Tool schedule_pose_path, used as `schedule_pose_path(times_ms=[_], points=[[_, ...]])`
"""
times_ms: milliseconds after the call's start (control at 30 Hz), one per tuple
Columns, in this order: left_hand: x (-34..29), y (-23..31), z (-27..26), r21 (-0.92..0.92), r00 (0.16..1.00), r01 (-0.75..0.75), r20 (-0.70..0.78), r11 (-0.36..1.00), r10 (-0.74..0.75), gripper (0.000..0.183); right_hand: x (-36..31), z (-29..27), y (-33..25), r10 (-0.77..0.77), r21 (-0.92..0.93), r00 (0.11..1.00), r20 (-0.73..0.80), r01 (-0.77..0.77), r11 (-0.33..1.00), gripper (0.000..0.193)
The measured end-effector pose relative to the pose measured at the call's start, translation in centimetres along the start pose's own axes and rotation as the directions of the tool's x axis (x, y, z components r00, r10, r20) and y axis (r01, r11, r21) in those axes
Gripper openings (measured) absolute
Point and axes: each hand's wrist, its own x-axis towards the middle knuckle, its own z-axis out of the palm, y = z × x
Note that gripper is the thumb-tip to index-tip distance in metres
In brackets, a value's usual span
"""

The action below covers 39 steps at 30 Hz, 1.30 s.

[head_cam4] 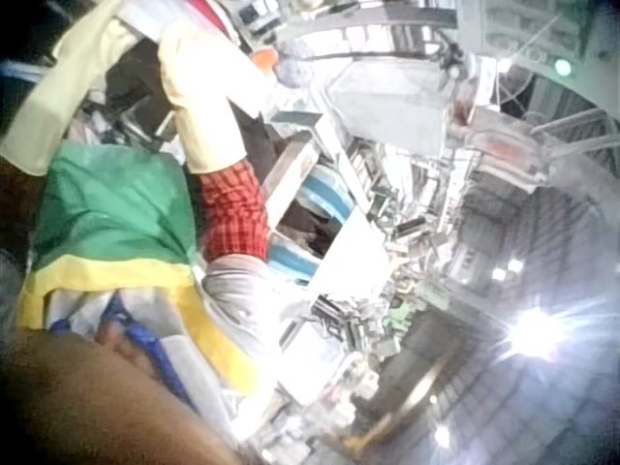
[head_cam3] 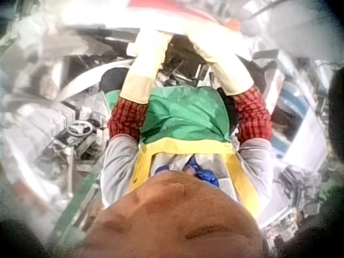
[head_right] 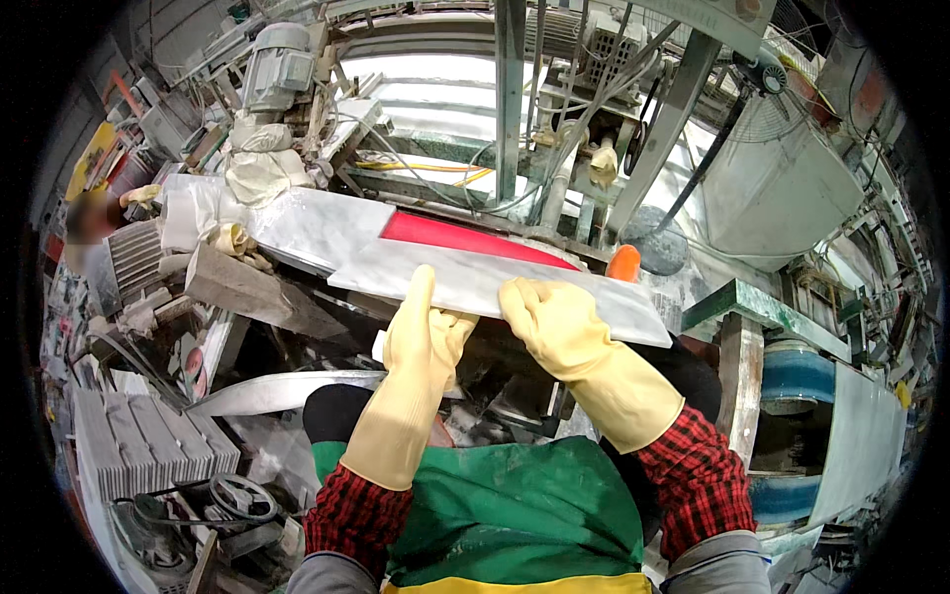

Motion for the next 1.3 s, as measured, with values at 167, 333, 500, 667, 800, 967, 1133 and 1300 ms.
schedule_pose_path(times_ms=[167, 333, 500, 667, 800, 967, 1133, 1300], points=[[1.2, -0.8, -2.3, -0.054, 0.976, 0.001, -0.215, 0.999, -0.013, 0.043, 0.3, -0.5, -1.4, 0.059, 0.181, 0.995, 0.076, -0.072, 0.981, 0.025], [3.2, -0.9, -4.8, -0.035, 0.955, -0.045, -0.295, 0.998, 0.032, 0.010, -2.8, -2.8, 1.7, 0.248, 0.251, 0.960, 0.127, -0.273, 0.929, 0.056], [4.3, -0.2, -5.8, -0.005, 0.950, -0.024, -0.312, 1.000, 0.021, 0.016, -12.1, 1.4, 7.2, 0.831, 0.423, 0.539, 0.139, -0.791, 0.442, 0.074], [4.8, 0.8, -6.2, -0.100, 0.978, 0.054, -0.195, 0.994, -0.073, 0.025, -14.0, 4.2, 8.4, 0.839, 0.849, 0.362, 0.407, -0.488, -0.202, 0.072], [6.2, 0.4, -6.0, -0.016, 0.945, 0.097, -0.313, 0.995, -0.097, 0.029, -14.1, 5.4, 9.6, 0.867, 0.903, 0.337, 0.367, -0.351, -0.247, 0.062], [8.3, 0.2, -10.9, -0.044, 0.983, 0.181, 0.042, 0.983, -0.179, 0.027, -13.6, 6.4, 12.5, 0.893, 0.925, 0.393, 0.221, -0.373, -0.064, 0.057], [5.7, 3.5, -4.6, 0.458, 0.954, 0.300, -0.125, 0.837, -0.273, 0.042, -13.8, 6.5, 12.9, 0.930, 0.935, 0.332, 0.155, -0.352, -0.030, 0.054], [7.5, 6.3, -6.1, 0.691, 0.893, 0.409, -0.170, 0.596, -0.417, 0.064, -13.1, 7.3, 13.1, 0.921, 0.928, 0.341, 0.190, -0.369, -0.054, 0.052]])
